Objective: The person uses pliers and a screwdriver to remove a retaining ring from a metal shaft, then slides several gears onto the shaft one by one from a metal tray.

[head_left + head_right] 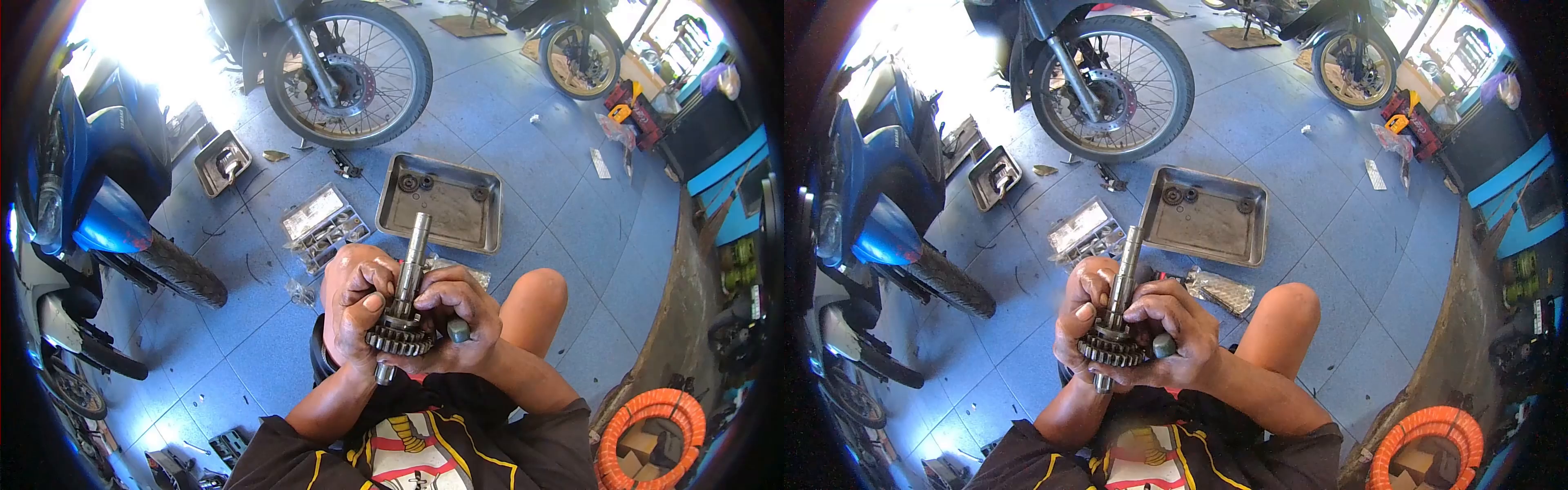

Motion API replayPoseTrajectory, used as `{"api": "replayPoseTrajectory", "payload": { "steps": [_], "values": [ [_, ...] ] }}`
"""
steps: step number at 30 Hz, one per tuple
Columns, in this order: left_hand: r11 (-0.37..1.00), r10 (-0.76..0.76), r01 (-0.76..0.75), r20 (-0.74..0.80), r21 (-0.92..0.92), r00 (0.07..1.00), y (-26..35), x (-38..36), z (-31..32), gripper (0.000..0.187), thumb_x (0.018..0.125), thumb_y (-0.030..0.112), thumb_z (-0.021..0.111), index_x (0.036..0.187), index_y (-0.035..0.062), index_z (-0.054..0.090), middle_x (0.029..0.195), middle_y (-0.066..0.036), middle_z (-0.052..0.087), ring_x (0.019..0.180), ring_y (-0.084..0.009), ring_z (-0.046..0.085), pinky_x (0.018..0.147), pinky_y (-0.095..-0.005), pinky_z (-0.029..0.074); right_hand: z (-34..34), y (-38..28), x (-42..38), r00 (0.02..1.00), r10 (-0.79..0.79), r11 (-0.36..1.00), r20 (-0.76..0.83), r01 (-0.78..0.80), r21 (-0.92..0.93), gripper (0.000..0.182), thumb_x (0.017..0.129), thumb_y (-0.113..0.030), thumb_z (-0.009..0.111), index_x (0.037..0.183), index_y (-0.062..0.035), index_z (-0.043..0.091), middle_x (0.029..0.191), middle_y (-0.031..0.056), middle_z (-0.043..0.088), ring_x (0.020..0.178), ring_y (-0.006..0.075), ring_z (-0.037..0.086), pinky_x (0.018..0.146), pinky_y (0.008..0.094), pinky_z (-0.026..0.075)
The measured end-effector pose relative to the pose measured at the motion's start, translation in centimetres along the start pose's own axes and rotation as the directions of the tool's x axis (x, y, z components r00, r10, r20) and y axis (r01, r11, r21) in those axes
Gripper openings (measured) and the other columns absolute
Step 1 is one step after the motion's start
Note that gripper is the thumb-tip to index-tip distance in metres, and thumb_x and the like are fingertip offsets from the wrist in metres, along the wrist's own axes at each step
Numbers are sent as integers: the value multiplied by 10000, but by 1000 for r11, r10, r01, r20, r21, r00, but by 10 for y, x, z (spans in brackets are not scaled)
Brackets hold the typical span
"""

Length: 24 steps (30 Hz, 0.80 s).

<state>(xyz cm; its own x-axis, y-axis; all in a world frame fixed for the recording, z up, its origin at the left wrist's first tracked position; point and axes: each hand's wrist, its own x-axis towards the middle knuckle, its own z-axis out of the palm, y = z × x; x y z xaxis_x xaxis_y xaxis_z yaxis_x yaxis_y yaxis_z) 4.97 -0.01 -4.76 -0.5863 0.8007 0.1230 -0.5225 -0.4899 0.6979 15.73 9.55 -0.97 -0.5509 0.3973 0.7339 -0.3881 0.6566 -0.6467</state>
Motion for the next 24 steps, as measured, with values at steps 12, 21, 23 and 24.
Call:
{"api": "replayPoseTrajectory", "payload": {
  "steps": [12,21,23,24],
  "values": [
    [825,295,-420,345,380,891,17,-3,16,582,678,130,751,1114,29,378,979,-127,440,874,-192,475,713,-298,434,-48,-18,11,663,666,509,341,-739,442,532,774,-76,822,1227,2,555,1045,77,663,865,79,616,746,243,500],
    [558,182,-504,495,659,850,11,-19,29,1085,600,150,897,1407,-21,191,1111,-175,382,932,-238,538,748,-337,536,-71,-20,4,644,597,618,479,-750,238,436,763,12,802,1145,14,592,1047,103,677,961,144,663,861,286,546],
    [506,164,-522,517,687,840,16,-19,34,1171,599,160,902,1465,-19,135,1148,-184,406,873,-231,565,740,-331,531,-75,-21,4,664,575,673,478,-716,186,447,763,-2,809,1149,17,585,1041,104,678,982,151,662,877,300,546],
    [579,95,-423,458,697,884,16,-20,36,1173,602,159,898,1473,-20,133,1159,-184,432,856,-224,576,740,-329,527,-75,-25,5,657,596,652,462,-732,201,431,772,0,801,1142,17,581,1039,110,682,992,152,661,876,300,542]
  ]
}}
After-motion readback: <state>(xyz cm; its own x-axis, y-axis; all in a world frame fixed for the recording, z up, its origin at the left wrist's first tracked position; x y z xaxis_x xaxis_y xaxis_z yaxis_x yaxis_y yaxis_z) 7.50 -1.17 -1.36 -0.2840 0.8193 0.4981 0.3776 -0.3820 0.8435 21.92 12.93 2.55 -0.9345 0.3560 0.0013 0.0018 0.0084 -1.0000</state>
